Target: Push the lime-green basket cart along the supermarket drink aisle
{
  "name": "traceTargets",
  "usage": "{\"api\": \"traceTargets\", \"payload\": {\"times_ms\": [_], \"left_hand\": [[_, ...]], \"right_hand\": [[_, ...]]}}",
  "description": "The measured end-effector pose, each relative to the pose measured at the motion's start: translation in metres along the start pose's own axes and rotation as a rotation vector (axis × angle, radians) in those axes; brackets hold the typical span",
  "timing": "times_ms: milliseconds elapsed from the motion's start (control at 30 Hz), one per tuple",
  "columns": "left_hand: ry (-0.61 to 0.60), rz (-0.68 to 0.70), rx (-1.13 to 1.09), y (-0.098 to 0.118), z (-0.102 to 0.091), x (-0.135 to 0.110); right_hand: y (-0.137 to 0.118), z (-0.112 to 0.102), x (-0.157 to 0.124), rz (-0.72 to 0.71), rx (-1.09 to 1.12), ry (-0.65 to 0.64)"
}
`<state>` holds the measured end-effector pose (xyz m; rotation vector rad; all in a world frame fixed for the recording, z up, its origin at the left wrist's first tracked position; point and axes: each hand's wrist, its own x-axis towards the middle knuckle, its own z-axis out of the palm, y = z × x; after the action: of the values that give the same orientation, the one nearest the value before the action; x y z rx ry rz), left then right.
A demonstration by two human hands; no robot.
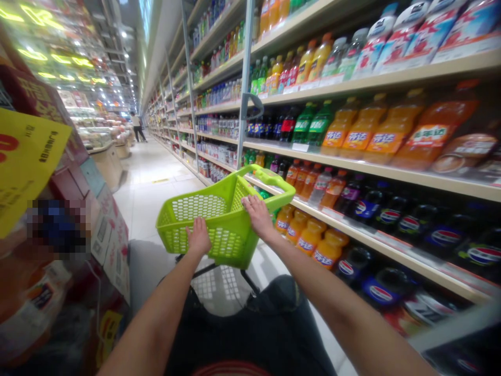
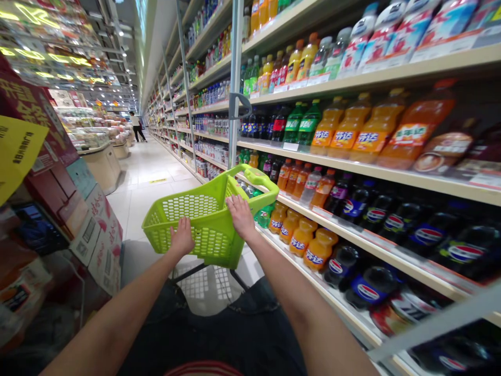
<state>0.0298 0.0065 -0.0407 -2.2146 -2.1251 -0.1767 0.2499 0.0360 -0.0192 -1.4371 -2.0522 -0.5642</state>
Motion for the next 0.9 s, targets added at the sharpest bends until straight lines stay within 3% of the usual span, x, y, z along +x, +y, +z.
{"api": "traceTargets", "payload": {"times_ms": [133, 267, 367, 500, 667, 833, 900], "left_hand": [[0.003, -0.003, -0.016, -0.004, 0.005, -0.001], [-0.006, 0.038, -0.017, -0.005, 0.002, -0.001], [0.003, 0.036, 0.009, -0.018, 0.003, -0.002], [0.0, -0.022, 0.03, -0.036, 0.007, -0.004], [-0.024, -0.01, 0.015, -0.036, 0.007, -0.006], [-0.009, 0.065, 0.007, -0.047, 0.0, -0.011], [-0.002, 0.016, 0.019, -0.06, -0.003, -0.013]], "right_hand": [[-0.008, 0.004, -0.003, -0.007, 0.027, 0.034], [-0.057, 0.021, -0.001, -0.052, 0.052, -0.113], [-0.083, 0.031, 0.001, -0.101, 0.081, -0.183], [-0.071, 0.028, 0.001, -0.047, 0.094, -0.141], [-0.056, 0.023, 0.004, 0.055, 0.103, -0.042], [-0.104, 0.043, 0.006, -0.04, 0.155, -0.124], [-0.124, 0.052, 0.008, -0.089, 0.185, -0.143]]}}
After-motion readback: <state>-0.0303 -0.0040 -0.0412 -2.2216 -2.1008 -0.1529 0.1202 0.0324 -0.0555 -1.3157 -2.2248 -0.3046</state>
